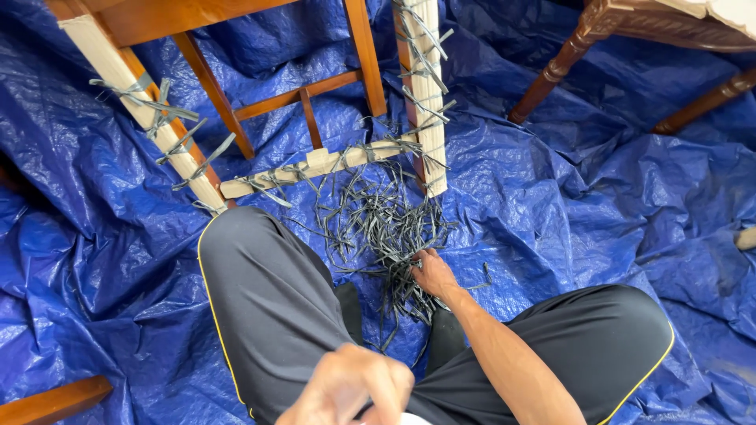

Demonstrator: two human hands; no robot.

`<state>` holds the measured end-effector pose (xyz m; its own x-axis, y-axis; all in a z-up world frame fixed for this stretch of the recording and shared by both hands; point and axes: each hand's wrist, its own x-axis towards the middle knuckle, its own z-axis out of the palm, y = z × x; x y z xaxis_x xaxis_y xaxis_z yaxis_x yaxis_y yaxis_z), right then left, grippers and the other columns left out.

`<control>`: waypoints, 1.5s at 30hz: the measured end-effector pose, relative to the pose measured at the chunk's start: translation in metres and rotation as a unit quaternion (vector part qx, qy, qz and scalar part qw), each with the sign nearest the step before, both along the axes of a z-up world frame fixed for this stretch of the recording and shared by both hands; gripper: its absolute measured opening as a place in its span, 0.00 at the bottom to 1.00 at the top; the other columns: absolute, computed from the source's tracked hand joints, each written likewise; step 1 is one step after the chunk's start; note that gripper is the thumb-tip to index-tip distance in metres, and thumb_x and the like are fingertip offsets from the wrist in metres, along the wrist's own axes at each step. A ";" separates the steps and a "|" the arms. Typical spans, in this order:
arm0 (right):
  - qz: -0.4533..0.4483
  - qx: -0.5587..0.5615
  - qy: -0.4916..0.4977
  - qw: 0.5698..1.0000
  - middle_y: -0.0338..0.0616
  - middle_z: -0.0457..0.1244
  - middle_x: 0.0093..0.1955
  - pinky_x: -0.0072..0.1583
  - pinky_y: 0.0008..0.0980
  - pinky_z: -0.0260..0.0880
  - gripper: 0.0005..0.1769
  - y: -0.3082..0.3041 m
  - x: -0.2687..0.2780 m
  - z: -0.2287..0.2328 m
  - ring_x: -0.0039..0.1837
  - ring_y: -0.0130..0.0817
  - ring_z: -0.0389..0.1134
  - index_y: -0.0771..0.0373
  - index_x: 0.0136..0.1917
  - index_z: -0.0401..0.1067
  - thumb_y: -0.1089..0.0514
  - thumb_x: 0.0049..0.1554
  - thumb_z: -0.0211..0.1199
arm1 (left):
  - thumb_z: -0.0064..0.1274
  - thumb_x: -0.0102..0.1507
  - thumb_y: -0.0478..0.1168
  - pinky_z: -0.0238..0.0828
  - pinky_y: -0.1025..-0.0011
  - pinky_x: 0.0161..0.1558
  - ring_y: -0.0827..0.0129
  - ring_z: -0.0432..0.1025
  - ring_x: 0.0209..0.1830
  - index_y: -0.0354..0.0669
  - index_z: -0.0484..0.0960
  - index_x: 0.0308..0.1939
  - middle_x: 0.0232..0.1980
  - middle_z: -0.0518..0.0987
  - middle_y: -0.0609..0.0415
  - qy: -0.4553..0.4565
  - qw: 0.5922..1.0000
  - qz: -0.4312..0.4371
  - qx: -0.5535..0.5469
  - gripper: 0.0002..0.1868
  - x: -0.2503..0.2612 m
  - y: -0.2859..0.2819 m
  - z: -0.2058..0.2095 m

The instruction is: Weaving and tying plastic straps onto a wooden furniture frame.

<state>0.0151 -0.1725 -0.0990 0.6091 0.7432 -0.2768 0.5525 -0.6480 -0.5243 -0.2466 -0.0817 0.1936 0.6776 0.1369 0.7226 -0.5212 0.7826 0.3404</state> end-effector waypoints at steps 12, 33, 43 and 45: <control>0.010 0.027 0.050 0.998 0.53 0.63 0.61 0.58 0.45 0.71 0.17 0.003 -0.023 0.002 0.52 0.47 0.74 0.61 0.57 0.73 0.54 0.55 0.64 | 0.50 0.65 0.35 0.54 0.79 0.30 0.80 0.60 0.27 0.35 0.78 0.35 0.29 0.69 0.59 0.426 0.774 0.436 0.171 0.06 -0.087 0.084 -0.048; -0.079 -0.029 -0.105 0.991 0.68 0.48 0.78 0.72 0.53 0.55 0.61 0.025 -0.035 0.007 0.77 0.63 0.51 0.72 0.78 0.44 0.40 0.48 0.74 | 0.52 0.68 0.30 0.59 0.82 0.34 0.81 0.62 0.30 0.35 0.77 0.40 0.34 0.70 0.59 0.472 0.578 0.652 0.135 0.02 -0.087 0.102 -0.062; -0.156 -0.130 -0.044 0.978 0.63 0.30 0.84 0.77 0.57 0.38 0.78 0.056 -0.049 0.022 0.84 0.58 0.32 0.67 0.82 0.28 0.39 0.40 0.81 | 0.52 0.71 0.39 0.62 0.76 0.44 0.73 0.65 0.42 0.37 0.74 0.47 0.44 0.73 0.54 0.568 0.584 0.542 0.205 0.08 -0.049 0.188 -0.158; -0.181 -0.117 -0.063 0.974 0.64 0.30 0.85 0.78 0.57 0.38 0.78 0.052 -0.048 0.012 0.85 0.58 0.32 0.68 0.82 0.28 0.39 0.41 0.81 | 0.54 0.68 0.41 0.64 0.72 0.48 0.68 0.66 0.47 0.39 0.74 0.52 0.50 0.73 0.51 0.592 0.590 0.489 0.250 0.12 -0.024 0.191 -0.226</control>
<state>-0.0328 -0.1206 -0.0874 0.8596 0.3990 -0.3192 0.3160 -0.9060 -0.2815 -0.2707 0.1091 -0.0325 0.5210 0.8512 -0.0629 0.1946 -0.0467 0.9798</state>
